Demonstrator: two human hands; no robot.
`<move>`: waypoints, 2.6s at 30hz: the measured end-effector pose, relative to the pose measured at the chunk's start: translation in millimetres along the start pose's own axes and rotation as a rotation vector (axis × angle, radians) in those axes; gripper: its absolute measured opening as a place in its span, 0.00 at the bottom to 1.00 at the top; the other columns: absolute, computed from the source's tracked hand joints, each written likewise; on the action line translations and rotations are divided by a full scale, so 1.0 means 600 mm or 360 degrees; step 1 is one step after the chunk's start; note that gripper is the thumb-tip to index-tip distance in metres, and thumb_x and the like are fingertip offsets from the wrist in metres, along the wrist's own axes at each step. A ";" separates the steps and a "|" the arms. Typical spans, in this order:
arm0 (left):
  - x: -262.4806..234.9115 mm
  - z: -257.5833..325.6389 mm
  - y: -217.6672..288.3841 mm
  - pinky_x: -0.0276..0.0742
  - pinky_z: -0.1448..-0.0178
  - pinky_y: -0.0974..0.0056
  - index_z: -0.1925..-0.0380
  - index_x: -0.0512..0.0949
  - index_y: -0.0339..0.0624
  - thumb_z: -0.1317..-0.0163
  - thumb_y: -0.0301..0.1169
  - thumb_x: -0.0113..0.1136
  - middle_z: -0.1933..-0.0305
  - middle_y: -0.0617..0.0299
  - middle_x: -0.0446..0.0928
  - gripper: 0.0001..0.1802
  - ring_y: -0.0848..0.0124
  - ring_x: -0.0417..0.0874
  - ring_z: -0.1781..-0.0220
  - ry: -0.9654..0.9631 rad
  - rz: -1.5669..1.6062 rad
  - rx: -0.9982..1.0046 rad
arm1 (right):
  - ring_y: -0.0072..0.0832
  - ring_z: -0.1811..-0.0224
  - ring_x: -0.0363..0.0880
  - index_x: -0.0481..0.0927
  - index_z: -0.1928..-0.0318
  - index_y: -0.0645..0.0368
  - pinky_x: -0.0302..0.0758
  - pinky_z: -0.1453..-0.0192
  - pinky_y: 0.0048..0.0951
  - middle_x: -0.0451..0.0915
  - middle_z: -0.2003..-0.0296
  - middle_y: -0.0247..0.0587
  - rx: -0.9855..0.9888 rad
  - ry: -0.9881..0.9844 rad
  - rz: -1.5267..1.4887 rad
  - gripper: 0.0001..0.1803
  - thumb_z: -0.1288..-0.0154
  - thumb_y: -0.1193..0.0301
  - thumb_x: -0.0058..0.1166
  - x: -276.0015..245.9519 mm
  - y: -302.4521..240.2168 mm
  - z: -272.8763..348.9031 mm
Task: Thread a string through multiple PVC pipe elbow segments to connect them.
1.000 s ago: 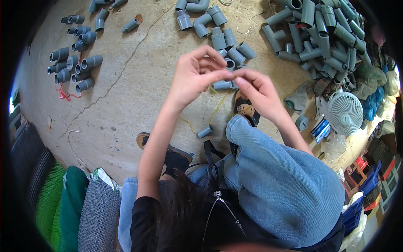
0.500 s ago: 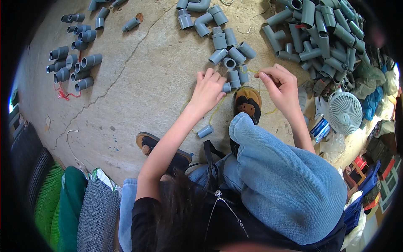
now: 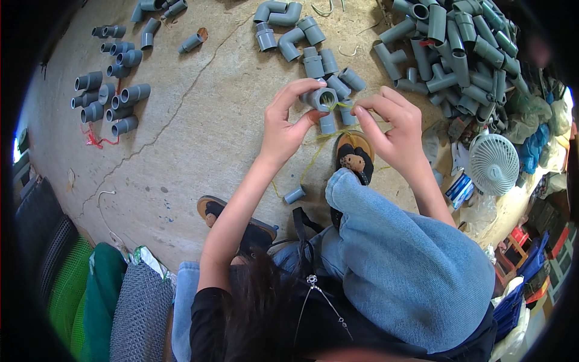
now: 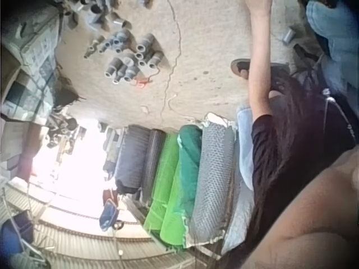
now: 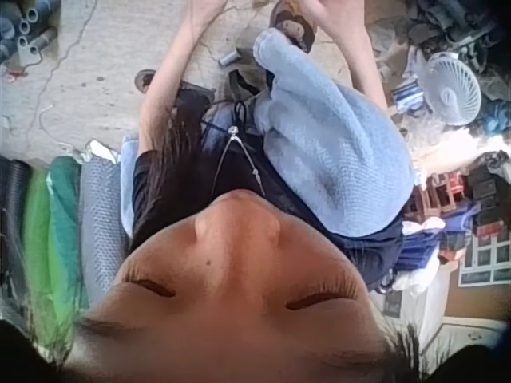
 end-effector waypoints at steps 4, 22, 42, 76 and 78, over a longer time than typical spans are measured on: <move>0.002 -0.002 0.006 0.67 0.42 0.63 0.56 0.74 0.38 0.58 0.12 0.59 0.50 0.58 0.71 0.25 0.67 0.71 0.45 0.0015 0.0126 0.0086 | 0.35 0.79 0.71 0.76 0.72 0.61 0.68 0.73 0.29 0.71 0.79 0.42 -0.0141 0.0075 0.0114 0.04 0.50 0.76 0.56 0.017 -0.009 -0.001; 0.031 0.018 0.018 0.68 0.42 0.65 0.51 0.68 0.32 0.46 0.18 0.55 0.51 0.56 0.72 0.20 0.69 0.72 0.47 0.0210 0.1230 -0.0549 | 0.12 0.79 0.68 0.75 0.65 0.59 0.62 0.75 0.16 0.73 0.80 0.28 0.0641 0.0077 -0.1067 0.10 0.52 0.74 0.54 0.067 0.047 -0.001; 0.020 0.014 -0.006 0.76 0.49 0.67 0.59 0.69 0.40 0.37 0.32 0.49 0.59 0.58 0.75 0.09 0.70 0.77 0.55 0.0553 0.2059 -0.1154 | 0.16 0.83 0.64 0.71 0.65 0.63 0.60 0.79 0.18 0.71 0.80 0.35 0.0214 0.0091 -0.0414 0.11 0.50 0.77 0.54 0.038 -0.009 -0.002; 0.025 0.024 -0.010 0.76 0.47 0.64 0.57 0.69 0.36 0.37 0.30 0.48 0.55 0.55 0.73 0.11 0.67 0.76 0.53 0.0672 0.2209 -0.1113 | 0.28 0.79 0.71 0.80 0.72 0.60 0.67 0.76 0.25 0.70 0.81 0.38 -0.0174 0.0252 0.0291 0.05 0.53 0.78 0.59 0.033 -0.019 -0.011; 0.026 0.024 -0.010 0.76 0.46 0.65 0.57 0.68 0.37 0.37 0.30 0.48 0.55 0.55 0.73 0.11 0.68 0.76 0.52 0.0662 0.2191 -0.1093 | 0.29 0.80 0.70 0.79 0.72 0.60 0.66 0.76 0.26 0.69 0.81 0.38 -0.0166 0.0220 0.0284 0.05 0.54 0.78 0.59 0.038 -0.020 -0.011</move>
Point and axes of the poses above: each hand's wrist, its own z-axis away from the middle knuckle, its own x-axis out of the palm, y = z × x, the point moved 1 cm from there along -z, towards the middle knuckle
